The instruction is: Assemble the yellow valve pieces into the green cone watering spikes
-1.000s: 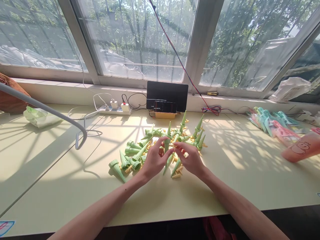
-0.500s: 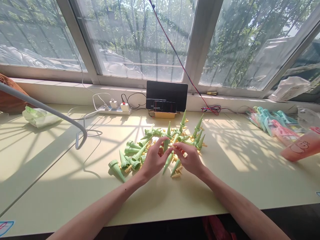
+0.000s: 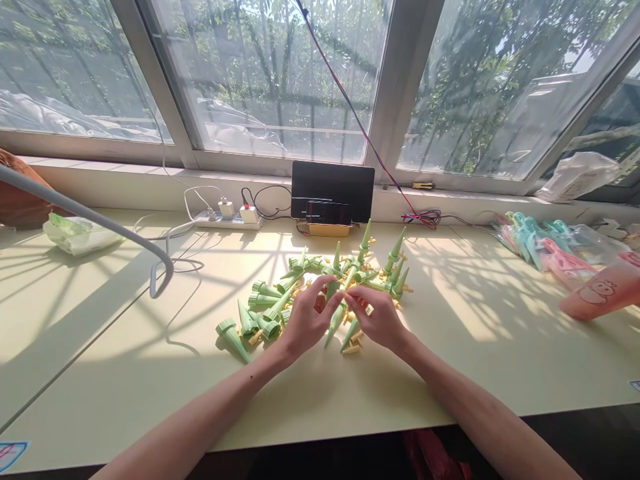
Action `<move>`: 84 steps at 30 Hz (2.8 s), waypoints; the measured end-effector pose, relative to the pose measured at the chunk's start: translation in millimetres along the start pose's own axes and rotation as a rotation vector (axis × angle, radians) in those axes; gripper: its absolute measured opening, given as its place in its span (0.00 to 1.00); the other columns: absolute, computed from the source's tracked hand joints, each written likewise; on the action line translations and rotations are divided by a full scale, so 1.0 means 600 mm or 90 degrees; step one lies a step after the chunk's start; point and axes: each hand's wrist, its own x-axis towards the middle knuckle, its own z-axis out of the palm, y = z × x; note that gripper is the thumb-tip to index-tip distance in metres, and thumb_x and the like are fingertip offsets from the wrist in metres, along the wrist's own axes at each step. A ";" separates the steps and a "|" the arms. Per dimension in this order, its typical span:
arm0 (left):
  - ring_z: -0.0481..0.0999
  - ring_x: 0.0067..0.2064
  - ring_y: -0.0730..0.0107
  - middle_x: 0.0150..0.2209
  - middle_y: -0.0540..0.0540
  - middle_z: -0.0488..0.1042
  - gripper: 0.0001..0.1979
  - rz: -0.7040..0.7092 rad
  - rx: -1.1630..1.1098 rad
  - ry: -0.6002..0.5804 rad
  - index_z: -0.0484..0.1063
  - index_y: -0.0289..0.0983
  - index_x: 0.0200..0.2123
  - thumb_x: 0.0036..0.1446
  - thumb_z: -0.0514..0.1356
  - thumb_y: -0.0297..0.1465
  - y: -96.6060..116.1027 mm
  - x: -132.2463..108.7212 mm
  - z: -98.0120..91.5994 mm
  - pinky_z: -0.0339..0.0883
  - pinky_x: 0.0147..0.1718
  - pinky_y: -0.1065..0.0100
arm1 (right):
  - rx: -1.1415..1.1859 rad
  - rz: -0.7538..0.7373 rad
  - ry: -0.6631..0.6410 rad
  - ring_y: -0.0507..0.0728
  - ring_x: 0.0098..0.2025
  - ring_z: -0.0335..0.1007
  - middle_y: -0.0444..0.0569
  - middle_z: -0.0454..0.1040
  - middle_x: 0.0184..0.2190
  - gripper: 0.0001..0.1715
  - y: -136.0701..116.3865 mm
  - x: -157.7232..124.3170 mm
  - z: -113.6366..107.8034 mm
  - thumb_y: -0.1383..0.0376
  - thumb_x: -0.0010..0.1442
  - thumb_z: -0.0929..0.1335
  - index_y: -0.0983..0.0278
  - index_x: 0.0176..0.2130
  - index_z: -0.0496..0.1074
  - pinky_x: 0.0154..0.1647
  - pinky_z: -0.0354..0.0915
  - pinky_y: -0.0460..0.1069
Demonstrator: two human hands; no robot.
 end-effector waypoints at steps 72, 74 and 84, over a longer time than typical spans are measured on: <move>0.62 0.20 0.79 0.20 0.57 0.61 0.15 0.122 0.103 0.003 0.65 0.37 0.52 0.60 0.55 0.28 0.008 -0.001 0.005 0.57 0.20 0.76 | -0.007 -0.017 0.043 0.52 0.30 0.70 0.48 0.75 0.34 0.07 0.009 0.003 0.002 0.69 0.63 0.67 0.63 0.42 0.72 0.27 0.68 0.46; 0.61 0.19 0.80 0.22 0.56 0.63 0.15 0.132 0.103 0.002 0.65 0.37 0.52 0.61 0.55 0.28 0.007 -0.001 0.005 0.57 0.20 0.76 | -0.010 -0.017 0.041 0.52 0.30 0.70 0.48 0.75 0.34 0.06 0.010 0.002 0.003 0.68 0.63 0.66 0.62 0.42 0.72 0.27 0.68 0.46; 0.60 0.20 0.80 0.23 0.54 0.64 0.15 0.122 0.114 0.000 0.66 0.36 0.52 0.62 0.54 0.28 0.007 -0.003 0.009 0.56 0.21 0.75 | -0.020 -0.025 0.034 0.53 0.31 0.71 0.49 0.76 0.33 0.06 0.018 0.001 0.001 0.67 0.64 0.66 0.63 0.41 0.73 0.30 0.69 0.48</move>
